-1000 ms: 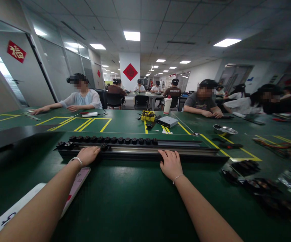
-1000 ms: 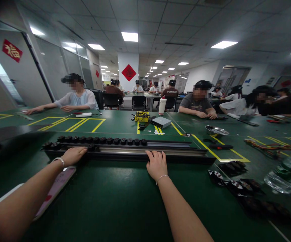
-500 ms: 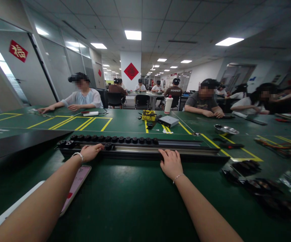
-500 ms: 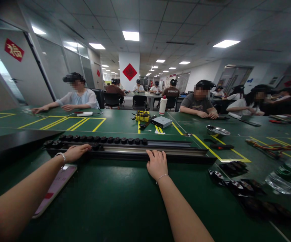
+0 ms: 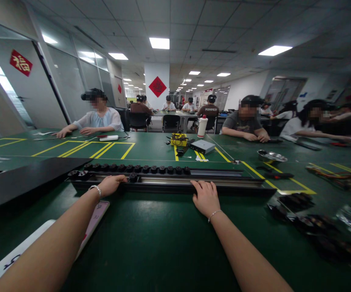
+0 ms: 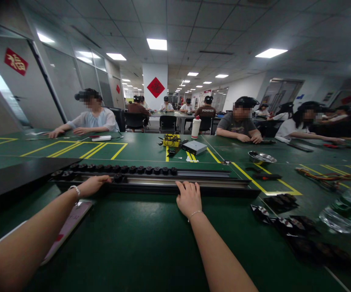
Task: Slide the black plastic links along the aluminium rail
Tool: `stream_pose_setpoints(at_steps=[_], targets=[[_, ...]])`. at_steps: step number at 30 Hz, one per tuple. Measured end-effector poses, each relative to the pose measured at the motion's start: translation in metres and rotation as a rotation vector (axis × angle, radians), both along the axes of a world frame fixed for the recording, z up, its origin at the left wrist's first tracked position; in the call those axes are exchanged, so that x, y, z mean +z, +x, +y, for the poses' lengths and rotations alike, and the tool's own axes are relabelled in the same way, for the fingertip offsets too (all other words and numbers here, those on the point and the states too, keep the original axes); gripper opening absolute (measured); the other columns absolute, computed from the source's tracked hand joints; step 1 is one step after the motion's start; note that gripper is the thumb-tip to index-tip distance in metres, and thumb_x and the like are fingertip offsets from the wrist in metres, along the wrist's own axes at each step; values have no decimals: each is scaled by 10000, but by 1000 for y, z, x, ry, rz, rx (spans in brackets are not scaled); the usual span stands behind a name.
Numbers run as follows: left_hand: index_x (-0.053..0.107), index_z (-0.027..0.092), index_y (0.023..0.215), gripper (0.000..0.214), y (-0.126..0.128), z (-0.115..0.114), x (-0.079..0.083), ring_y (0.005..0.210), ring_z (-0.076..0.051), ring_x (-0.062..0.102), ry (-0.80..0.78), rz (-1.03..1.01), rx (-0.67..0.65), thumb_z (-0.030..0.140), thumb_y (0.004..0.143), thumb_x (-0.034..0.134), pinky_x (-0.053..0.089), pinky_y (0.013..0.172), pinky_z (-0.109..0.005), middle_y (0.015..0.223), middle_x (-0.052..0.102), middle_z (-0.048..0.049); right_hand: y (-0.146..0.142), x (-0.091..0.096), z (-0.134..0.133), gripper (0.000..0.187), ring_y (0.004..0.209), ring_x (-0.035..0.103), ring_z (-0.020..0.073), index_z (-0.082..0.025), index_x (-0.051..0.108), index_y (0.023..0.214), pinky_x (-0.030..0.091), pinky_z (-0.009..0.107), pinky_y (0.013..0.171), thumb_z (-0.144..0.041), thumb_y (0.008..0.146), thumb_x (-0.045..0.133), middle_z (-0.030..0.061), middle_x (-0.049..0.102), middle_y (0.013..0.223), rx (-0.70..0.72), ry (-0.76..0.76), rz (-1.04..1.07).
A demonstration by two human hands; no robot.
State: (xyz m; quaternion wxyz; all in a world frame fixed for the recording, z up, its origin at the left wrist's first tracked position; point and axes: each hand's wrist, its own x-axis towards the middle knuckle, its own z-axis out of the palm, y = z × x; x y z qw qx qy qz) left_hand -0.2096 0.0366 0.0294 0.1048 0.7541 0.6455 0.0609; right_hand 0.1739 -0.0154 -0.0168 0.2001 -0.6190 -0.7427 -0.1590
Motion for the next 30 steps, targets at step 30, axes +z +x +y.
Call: stream_pose_setpoints(at_steps=[30], targets=[[548, 187, 1030, 411, 66, -30, -30, 1085, -262, 472, 357, 165, 257, 369, 691, 402, 171, 1026, -468, 1066, 584, -95, 2, 0, 0, 444, 1026, 438, 197, -285, 497, 1186, 145, 398, 1007, -218, 747, 486, 38, 554, 1078, 17, 12, 31]])
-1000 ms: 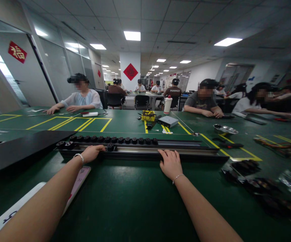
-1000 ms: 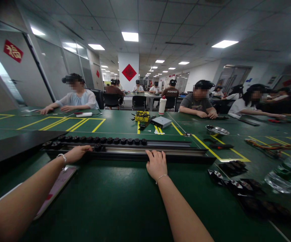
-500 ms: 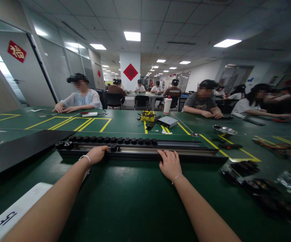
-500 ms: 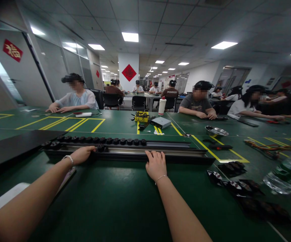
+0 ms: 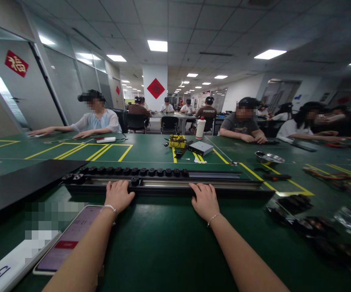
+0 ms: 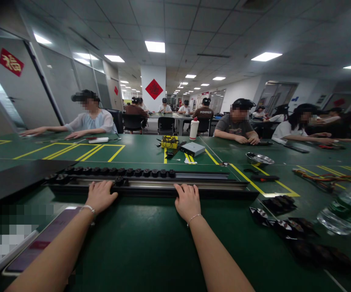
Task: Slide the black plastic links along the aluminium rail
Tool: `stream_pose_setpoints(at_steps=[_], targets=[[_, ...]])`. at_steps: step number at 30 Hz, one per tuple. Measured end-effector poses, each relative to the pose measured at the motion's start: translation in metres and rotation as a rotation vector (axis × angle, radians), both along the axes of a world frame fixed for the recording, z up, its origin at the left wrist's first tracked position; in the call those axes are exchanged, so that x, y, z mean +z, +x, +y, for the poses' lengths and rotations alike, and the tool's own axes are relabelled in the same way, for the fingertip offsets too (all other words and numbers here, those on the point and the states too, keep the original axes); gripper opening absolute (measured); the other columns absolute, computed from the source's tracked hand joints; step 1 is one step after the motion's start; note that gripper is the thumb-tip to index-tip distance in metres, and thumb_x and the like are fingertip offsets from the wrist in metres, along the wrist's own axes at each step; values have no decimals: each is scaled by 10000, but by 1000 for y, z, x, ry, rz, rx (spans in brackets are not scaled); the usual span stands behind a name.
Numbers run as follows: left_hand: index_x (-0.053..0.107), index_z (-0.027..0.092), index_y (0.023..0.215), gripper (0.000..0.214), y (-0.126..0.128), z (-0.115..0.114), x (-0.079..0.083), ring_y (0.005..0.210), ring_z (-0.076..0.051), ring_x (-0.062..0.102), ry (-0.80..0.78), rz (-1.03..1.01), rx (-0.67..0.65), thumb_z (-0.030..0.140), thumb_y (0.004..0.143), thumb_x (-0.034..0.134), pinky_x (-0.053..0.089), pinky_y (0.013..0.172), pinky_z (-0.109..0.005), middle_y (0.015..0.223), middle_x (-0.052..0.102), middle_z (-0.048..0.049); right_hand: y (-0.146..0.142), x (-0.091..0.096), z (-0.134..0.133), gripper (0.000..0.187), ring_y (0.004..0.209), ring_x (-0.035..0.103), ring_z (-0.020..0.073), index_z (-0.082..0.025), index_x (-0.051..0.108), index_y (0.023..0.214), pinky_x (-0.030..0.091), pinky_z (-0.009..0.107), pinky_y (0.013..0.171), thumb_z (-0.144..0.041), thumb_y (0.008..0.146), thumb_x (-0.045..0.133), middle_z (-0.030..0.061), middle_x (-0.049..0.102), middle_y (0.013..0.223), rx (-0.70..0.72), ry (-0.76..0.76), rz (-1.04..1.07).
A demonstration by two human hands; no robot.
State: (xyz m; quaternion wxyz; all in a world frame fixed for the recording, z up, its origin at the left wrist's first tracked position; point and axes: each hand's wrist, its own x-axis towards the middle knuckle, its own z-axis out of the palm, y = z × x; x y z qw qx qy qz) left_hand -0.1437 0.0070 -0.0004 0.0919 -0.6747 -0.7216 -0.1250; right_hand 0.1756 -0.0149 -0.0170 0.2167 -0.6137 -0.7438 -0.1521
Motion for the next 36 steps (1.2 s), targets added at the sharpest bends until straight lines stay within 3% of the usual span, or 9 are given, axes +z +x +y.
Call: stream_pose_setpoints(at_steps=[7, 14, 24, 36], targets=[[561, 195, 991, 389, -6, 0, 0, 1087, -258, 463, 3, -19, -55, 411, 698, 426, 166, 1020, -479, 1052, 590, -74, 2, 4, 0, 424, 998, 458, 181, -287, 505, 1176, 161, 380, 1002, -219, 759, 472, 29, 569, 1051, 27, -14, 10], [566, 205, 982, 590, -10, 4, -3, 1080, -278, 475, -17, -48, -101, 677, 661, 416, 147, 1006, -511, 1069, 595, -94, 4, 7, -1, 418, 979, 466, 180, -284, 508, 1175, 173, 377, 995, -224, 764, 458, 31, 575, 1029, 46, -27, 16], [576, 235, 1031, 537, -5, 3, 0, 1053, -272, 495, -5, -35, -71, 630, 752, 343, 172, 990, -509, 1062, 611, -75, 3, 5, -1, 422, 978, 464, 178, -284, 510, 1173, 176, 374, 992, -219, 759, 458, 30, 576, 1018, 44, -13, 27], [583, 273, 1010, 493, -4, 2, 3, 1048, -268, 491, -29, -21, -65, 618, 770, 325, 165, 991, -519, 1027, 614, -55, 4, 5, -1, 419, 979, 461, 172, -288, 507, 1172, 168, 372, 999, -222, 762, 456, 18, 574, 1023, 50, -22, 27]])
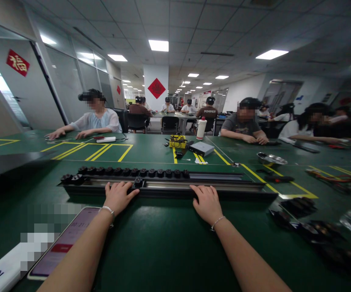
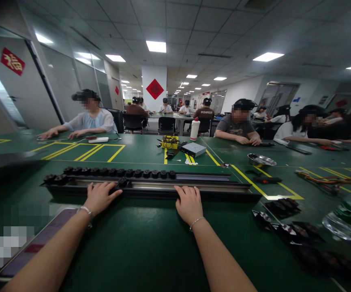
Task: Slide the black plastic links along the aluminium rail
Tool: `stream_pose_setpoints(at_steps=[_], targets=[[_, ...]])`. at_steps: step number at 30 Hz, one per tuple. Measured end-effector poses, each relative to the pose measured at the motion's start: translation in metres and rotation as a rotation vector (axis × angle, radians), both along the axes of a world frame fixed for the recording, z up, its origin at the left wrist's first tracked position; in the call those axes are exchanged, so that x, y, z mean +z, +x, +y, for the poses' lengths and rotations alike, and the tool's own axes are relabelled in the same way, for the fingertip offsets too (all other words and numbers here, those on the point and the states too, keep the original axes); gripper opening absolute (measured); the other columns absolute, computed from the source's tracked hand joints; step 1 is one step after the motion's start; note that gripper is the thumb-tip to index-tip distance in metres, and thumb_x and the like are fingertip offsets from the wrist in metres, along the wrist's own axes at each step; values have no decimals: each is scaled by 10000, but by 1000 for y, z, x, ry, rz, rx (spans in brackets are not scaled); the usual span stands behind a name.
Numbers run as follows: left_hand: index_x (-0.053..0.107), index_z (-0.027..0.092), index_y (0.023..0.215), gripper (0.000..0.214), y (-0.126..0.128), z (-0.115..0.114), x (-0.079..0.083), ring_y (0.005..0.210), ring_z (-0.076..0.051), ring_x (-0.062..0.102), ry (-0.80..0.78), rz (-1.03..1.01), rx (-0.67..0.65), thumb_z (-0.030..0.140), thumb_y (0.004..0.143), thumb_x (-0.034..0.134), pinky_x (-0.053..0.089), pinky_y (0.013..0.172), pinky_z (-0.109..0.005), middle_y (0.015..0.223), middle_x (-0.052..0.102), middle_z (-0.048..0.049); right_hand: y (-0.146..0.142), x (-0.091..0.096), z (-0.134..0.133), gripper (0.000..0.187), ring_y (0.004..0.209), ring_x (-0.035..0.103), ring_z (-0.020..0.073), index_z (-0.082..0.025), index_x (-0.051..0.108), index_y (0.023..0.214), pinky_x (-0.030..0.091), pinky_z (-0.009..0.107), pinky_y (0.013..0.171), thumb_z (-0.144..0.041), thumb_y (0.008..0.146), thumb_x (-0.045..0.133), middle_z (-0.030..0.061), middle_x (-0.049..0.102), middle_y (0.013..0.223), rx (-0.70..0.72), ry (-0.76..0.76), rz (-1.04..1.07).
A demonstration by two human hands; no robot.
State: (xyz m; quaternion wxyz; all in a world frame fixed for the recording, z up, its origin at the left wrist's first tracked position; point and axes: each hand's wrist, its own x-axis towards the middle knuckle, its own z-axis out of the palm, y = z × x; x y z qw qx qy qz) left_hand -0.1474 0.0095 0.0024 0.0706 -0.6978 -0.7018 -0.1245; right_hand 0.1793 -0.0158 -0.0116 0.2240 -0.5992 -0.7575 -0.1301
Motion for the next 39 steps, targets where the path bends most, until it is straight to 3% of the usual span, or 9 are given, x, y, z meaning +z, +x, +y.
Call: stream_pose_setpoints(at_steps=[19, 28, 39], targets=[[609, 289, 972, 459, -1, 0, -1, 1030, -272, 496, 11, -18, -15, 600, 764, 344, 154, 991, -527, 1004, 619, -52, 0, 0, 0, 419, 979, 462, 182, -283, 509, 1173, 169, 379, 995, -224, 762, 458, 28, 574, 1032, -1, -6, -4], [534, 248, 953, 404, 1, -2, 0, 1036, -263, 507, 33, -124, -30, 572, 763, 384, 120, 1004, -562, 1021, 634, -56, 0, 2, 0, 435, 987, 462, 176, -285, 490, 1195, 176, 373, 992, -231, 765, 460, 29, 572, 1041, -15, -17, -36], [552, 244, 899, 363, 1, -2, -6, 1038, -245, 515, 97, -165, -40, 548, 768, 403, 84, 1025, -565, 990, 645, -53, -1, 3, -1, 438, 993, 463, 179, -282, 487, 1202, 173, 379, 997, -236, 768, 451, 34, 572, 1046, -16, -31, -38]])
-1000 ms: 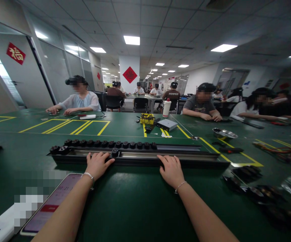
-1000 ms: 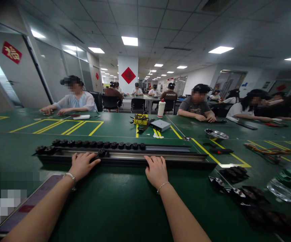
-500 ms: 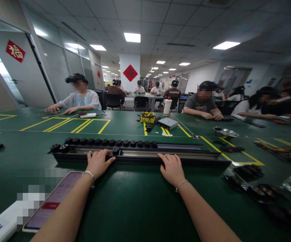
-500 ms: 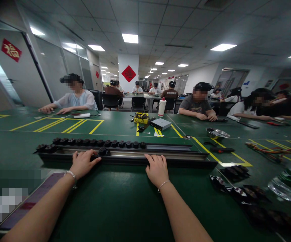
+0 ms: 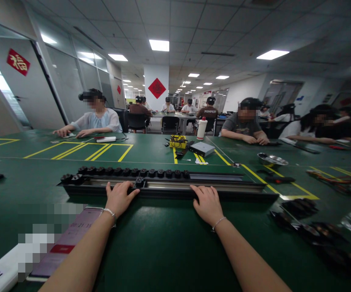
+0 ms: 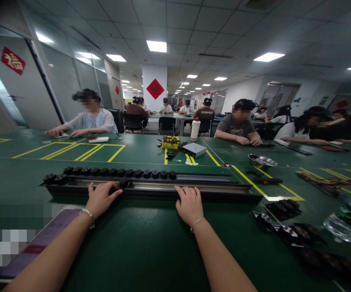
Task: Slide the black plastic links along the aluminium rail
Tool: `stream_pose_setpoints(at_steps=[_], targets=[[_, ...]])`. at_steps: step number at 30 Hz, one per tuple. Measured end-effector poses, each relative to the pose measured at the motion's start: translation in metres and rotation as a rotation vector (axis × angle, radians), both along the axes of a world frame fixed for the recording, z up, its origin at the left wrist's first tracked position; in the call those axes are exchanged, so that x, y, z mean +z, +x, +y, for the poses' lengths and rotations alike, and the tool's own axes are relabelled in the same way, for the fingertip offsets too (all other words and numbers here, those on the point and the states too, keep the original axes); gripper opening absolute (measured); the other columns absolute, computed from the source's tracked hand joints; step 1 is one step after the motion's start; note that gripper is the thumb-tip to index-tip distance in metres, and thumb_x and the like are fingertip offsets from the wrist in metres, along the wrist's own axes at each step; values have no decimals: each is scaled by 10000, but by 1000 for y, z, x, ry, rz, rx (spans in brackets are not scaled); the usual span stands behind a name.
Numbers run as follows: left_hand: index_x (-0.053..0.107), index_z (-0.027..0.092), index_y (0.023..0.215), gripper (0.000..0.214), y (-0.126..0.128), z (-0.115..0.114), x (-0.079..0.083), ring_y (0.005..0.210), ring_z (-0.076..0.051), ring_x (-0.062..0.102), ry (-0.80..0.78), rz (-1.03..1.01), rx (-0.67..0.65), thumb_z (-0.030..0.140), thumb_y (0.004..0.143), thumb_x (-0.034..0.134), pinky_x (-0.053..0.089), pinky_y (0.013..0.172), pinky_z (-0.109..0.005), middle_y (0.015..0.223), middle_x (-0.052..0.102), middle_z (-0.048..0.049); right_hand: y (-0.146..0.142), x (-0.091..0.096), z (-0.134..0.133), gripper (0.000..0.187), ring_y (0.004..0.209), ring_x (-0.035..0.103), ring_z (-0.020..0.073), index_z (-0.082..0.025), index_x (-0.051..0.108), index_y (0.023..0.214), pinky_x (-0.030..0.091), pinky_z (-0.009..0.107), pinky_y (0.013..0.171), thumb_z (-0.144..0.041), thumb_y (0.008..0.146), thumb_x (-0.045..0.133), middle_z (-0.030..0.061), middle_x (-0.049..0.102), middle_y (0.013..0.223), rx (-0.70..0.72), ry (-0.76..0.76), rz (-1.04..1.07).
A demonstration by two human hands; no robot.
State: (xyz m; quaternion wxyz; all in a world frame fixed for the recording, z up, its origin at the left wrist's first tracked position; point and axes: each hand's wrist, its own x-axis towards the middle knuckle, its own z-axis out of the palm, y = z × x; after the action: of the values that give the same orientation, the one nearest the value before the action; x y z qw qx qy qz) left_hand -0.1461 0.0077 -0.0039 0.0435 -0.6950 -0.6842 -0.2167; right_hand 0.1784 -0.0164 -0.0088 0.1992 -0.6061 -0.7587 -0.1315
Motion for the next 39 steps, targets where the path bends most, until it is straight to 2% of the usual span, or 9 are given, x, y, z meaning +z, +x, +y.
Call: stream_pose_setpoints(at_steps=[19, 27, 39], targets=[[582, 276, 887, 316, 2, -1, 3, 1046, -241, 508, -9, 0, -4, 521, 770, 420, 80, 1017, -570, 1026, 647, -29, 0, 0, 0, 437, 980, 466, 175, -284, 490, 1199, 170, 376, 998, -236, 766, 454, 29, 575, 1035, 8, 5, 9], [592, 282, 884, 324, 2, 0, 3, 997, -216, 531, 9, 34, -26, 523, 775, 406, 140, 1025, -479, 994, 657, -4, 0, 1, -1, 443, 986, 462, 178, -284, 487, 1202, 165, 378, 1002, -232, 764, 450, 27, 571, 1034, 16, 1, 32], [585, 290, 887, 312, 0, 2, -1, 975, -209, 531, 36, 51, -44, 521, 786, 401, 165, 998, -467, 996, 657, 14, 0, -1, 0, 442, 982, 458, 172, -284, 489, 1199, 165, 373, 996, -233, 761, 465, 21, 573, 1029, 11, 16, 20]])
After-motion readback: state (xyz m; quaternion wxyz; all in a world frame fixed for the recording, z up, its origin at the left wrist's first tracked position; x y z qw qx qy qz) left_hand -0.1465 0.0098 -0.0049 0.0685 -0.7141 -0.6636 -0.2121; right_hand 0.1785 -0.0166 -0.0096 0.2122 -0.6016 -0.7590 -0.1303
